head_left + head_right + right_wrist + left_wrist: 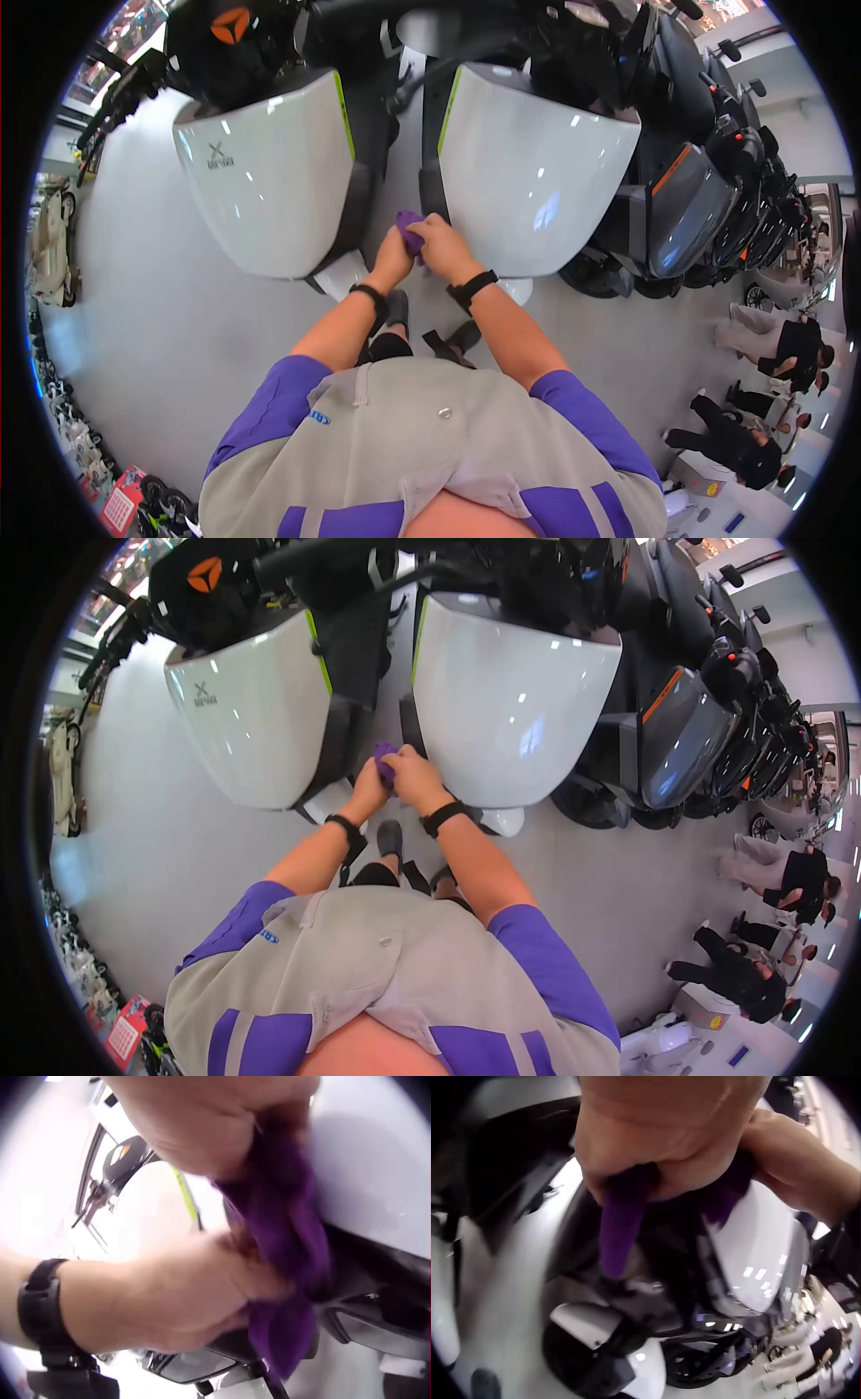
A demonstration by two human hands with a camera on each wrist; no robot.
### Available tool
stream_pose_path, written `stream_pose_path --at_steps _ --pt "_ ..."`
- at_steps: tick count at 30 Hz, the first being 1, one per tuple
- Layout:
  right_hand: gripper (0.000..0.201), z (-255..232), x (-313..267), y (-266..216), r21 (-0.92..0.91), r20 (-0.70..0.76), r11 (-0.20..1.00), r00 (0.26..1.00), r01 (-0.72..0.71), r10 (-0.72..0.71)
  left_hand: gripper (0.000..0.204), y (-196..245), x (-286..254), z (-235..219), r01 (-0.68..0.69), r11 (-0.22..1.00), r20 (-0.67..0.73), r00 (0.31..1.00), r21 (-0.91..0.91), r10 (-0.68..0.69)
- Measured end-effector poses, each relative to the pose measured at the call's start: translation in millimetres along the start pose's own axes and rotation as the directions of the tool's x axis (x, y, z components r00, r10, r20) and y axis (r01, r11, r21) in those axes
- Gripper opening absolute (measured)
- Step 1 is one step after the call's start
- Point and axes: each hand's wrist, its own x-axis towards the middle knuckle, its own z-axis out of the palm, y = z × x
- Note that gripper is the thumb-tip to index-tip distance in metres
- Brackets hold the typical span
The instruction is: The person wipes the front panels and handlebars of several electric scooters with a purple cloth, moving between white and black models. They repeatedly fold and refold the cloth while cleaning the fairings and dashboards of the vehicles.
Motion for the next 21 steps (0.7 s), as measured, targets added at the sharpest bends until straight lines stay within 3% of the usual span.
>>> stream_pose_path --at_steps 1,3,4,7,9,11,12,14,15,17,18,20,21 --pt "0.035 -14.2 18.7 -12.5 0.009 -0.148 0.995 0.985 0.096 -0.094 0.035 16.5 17.1 -16.9 -0.128 0.989 -0.098 0.986 0.073 0.135" --pt "0.040 -45.1 33.1 -40.7 0.012 -0.416 0.968 0.882 0.250 -0.222 0.038 73.6 22.0 -46.4 -0.325 0.916 -0.228 0.898 0.235 0.377" --pt "0.045 -76.7 31.7 -62.0 0.038 -0.487 0.973 0.855 0.226 -0.179 0.042 107.8 32.3 -56.5 -0.329 0.913 -0.205 0.902 0.240 0.379" --pt "0.042 -156.5 21.6 -81.3 -0.130 -0.750 0.982 0.634 0.137 -0.188 0.045 202.2 64.5 -54.8 -0.647 0.737 -0.244 0.696 0.194 0.675" --pt "0.043 -186.3 8.5 -74.8 -0.220 -0.827 0.975 0.524 0.031 -0.203 0.050 241.6 75.2 -37.9 -0.685 0.709 -0.162 0.690 0.167 0.705" --pt "0.046 -188.1 -0.5 -47.7 -0.264 -0.804 0.961 0.571 -0.087 -0.169 0.048 245.6 84.3 -13.9 -0.708 0.686 -0.011 0.695 0.170 0.719" --pt "0.052 -173.8 -3.7 -22.7 -0.233 -0.757 0.967 0.644 -0.103 -0.114 0.048 239.1 82.8 -4.0 -0.731 0.631 0.018 0.657 0.258 0.754" --pt "0.061 -141.9 -16.0 -2.9 -0.234 -0.720 0.966 0.687 -0.106 -0.099 0.048 210.4 71.9 11.6 -0.756 0.558 0.070 0.612 0.342 0.787" --pt "0.059 -127.7 -25.8 2.3 -0.180 -0.649 0.970 0.761 -0.163 0.008 0.049 188.1 62.8 16.1 -0.762 0.551 0.096 0.611 0.340 0.786" --pt "0.053 -99.4 -38.7 13.0 -0.121 -0.520 0.978 0.850 -0.172 0.086 0.050 143.8 44.5 17.4 -0.728 0.596 0.169 0.670 0.339 0.723" --pt "0.048 -100.5 -46.8 2.3 -0.032 -0.419 0.989 0.900 -0.142 0.116 0.050 141.6 37.7 11.1 -0.665 0.676 0.201 0.744 0.318 0.637" --pt "0.044 -115.2 -41.9 15.4 0.074 -0.471 0.996 0.882 0.040 -0.001 0.050 148.1 29.6 4.4 -0.500 0.816 0.268 0.861 0.290 0.432" --pt "0.043 -124.3 -41.7 21.9 0.121 -0.495 0.984 0.867 0.132 -0.055 0.050 171.8 31.4 1.9 -0.534 0.792 0.235 0.844 0.296 0.482"
